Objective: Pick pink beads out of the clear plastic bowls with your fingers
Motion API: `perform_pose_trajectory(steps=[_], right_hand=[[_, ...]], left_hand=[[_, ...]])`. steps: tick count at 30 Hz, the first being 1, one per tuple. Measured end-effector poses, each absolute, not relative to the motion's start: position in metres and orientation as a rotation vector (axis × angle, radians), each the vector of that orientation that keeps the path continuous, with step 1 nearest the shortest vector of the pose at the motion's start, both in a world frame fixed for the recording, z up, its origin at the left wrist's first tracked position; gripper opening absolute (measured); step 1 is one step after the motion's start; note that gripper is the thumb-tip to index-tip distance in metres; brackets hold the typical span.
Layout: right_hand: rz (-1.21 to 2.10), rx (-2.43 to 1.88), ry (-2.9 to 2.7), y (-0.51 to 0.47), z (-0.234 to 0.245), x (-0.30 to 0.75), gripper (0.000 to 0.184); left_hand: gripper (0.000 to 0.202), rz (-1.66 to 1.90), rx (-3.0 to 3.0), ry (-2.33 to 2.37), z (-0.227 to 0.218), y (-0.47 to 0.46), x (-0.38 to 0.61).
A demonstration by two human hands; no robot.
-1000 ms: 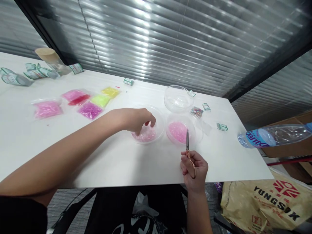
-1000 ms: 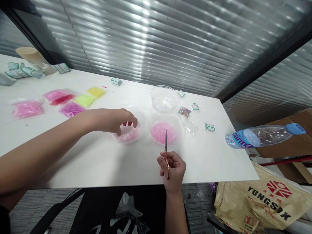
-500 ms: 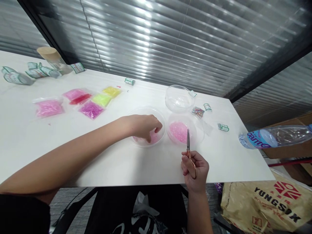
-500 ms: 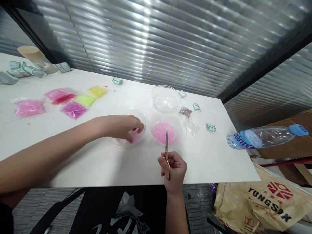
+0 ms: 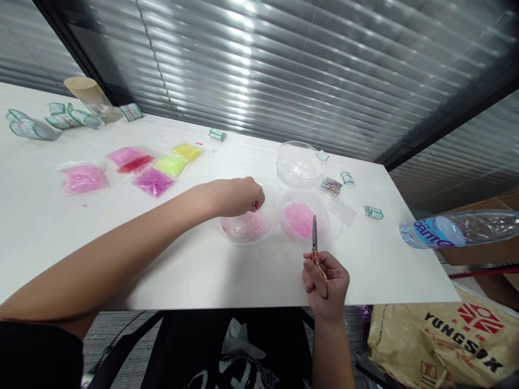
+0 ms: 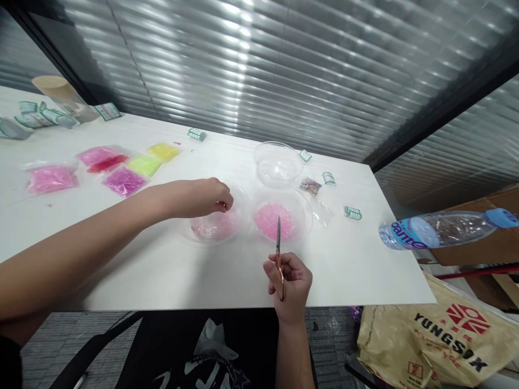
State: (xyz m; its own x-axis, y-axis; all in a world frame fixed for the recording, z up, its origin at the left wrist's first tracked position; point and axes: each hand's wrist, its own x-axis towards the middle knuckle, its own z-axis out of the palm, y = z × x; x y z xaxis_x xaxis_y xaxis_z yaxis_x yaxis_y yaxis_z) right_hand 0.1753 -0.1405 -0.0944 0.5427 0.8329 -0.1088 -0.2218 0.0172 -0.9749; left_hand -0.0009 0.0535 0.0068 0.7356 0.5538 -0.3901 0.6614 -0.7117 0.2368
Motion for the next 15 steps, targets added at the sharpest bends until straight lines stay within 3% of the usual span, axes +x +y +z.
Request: perform_pose_trajectory(steps=[15], right_hand=[[0.871, -1.368, -0.915, -0.145, -0.092, 0.173, 0.021]], left_hand=[[0.013, 0.167, 2.47, 0.535, 0.022, 0.044, 0.001]])
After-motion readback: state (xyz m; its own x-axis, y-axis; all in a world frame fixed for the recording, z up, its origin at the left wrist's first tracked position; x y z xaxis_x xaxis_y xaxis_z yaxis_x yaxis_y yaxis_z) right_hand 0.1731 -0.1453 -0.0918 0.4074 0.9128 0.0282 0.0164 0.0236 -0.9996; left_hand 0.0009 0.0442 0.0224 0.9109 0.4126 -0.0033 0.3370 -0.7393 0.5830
